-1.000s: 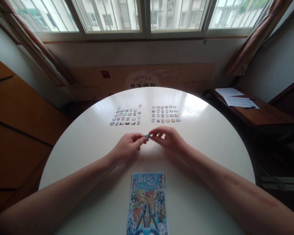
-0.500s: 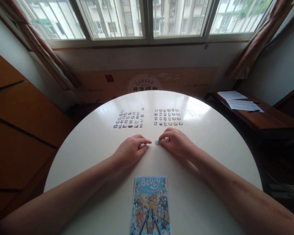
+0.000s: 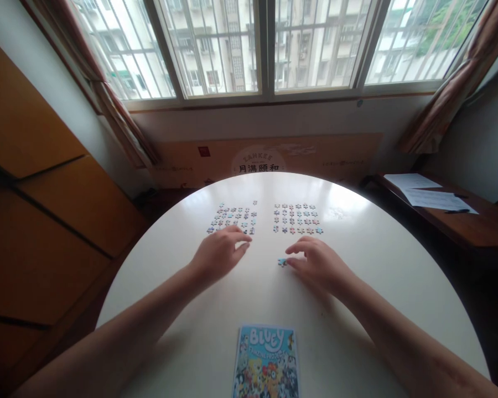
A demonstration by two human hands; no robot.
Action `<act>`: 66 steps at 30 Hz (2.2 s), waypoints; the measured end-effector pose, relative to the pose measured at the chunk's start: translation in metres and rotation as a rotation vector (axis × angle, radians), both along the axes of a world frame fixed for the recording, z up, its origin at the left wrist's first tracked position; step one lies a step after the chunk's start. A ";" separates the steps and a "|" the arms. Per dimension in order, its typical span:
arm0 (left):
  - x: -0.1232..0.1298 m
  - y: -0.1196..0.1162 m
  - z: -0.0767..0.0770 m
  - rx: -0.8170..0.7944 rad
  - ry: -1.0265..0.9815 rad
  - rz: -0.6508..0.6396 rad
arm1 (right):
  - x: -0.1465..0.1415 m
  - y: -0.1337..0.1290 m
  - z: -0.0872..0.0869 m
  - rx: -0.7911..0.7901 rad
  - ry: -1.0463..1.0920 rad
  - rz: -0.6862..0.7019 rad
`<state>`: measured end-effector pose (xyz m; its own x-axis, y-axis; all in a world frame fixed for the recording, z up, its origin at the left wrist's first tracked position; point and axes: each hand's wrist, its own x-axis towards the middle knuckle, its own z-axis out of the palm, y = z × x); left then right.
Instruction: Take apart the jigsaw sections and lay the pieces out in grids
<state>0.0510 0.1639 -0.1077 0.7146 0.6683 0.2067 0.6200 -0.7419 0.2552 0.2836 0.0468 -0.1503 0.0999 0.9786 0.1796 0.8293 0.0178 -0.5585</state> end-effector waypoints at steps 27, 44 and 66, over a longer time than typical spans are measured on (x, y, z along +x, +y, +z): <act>0.046 0.143 0.017 -0.029 0.533 0.448 | -0.009 0.001 0.005 0.281 0.159 0.049; 0.057 0.154 0.018 -0.114 0.612 0.470 | -0.012 -0.002 0.010 0.298 0.176 0.081; 0.054 0.146 0.067 -0.312 0.511 0.405 | -0.011 -0.003 0.009 0.281 0.215 0.121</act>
<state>0.1047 0.3098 -0.0410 0.3545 0.8745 -0.3309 0.9294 -0.3683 0.0222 0.2726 0.0435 -0.1417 0.0510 0.9010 0.4309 0.6765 0.2862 -0.6786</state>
